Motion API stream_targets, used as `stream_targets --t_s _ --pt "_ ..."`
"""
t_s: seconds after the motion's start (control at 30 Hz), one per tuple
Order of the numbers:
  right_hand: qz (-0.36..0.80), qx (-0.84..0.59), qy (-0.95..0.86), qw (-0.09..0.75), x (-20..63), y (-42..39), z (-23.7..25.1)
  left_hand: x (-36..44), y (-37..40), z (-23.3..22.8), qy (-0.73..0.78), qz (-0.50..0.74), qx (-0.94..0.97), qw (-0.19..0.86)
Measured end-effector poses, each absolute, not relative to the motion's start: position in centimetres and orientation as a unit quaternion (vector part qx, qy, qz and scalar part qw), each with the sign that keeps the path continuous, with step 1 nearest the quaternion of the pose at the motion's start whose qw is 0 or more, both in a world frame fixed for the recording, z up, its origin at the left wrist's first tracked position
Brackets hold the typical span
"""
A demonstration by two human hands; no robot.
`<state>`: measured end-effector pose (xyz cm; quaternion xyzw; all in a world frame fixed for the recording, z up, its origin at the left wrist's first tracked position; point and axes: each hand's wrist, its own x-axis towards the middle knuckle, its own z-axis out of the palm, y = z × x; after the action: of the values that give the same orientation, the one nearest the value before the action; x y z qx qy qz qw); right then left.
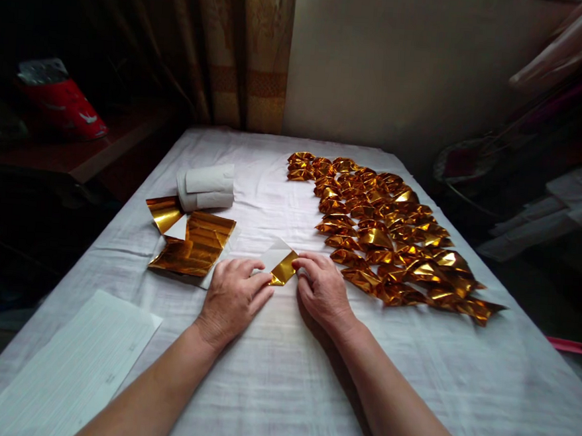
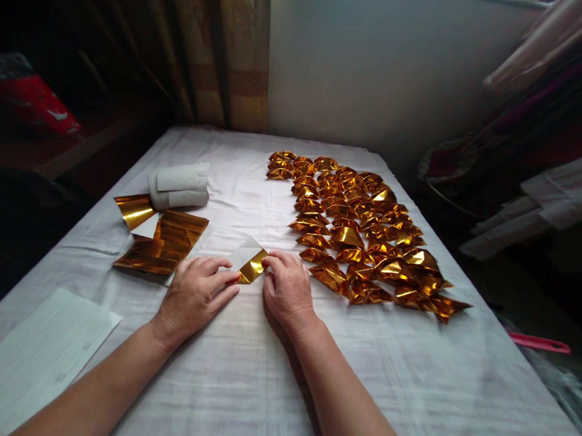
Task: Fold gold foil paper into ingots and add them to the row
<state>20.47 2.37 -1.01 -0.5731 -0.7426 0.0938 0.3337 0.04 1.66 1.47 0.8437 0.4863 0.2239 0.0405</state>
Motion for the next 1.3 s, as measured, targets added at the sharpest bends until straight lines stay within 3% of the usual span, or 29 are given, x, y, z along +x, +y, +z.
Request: stream_targets --t_s 0.6,0.77,0.97,1.13,1.3 --pt "0.146 -0.526 -0.778 0.311 21.1 2.0 -0.5 -0.4 2.0 2.1 0.460 0.201 0.865 -0.007" --pt "0.113 -0.487 -0.803 0.325 21.3 2.2 -0.7 0.0 1.8 2.1 0.469 0.192 0.862 -0.020" --pt "0.033 -0.450 -0.848 0.278 21.3 1.8 1.1 0.2 1.6 2.1 0.486 0.187 0.853 -0.022" --pt "0.094 -0.402 -0.879 0.237 21.0 1.5 1.5 0.2 1.4 1.9 0.497 0.183 0.848 -0.023" --pt "0.136 -0.416 -0.861 0.259 22.0 2.0 0.7 0.3 1.3 1.8 0.497 0.173 0.850 -0.028"
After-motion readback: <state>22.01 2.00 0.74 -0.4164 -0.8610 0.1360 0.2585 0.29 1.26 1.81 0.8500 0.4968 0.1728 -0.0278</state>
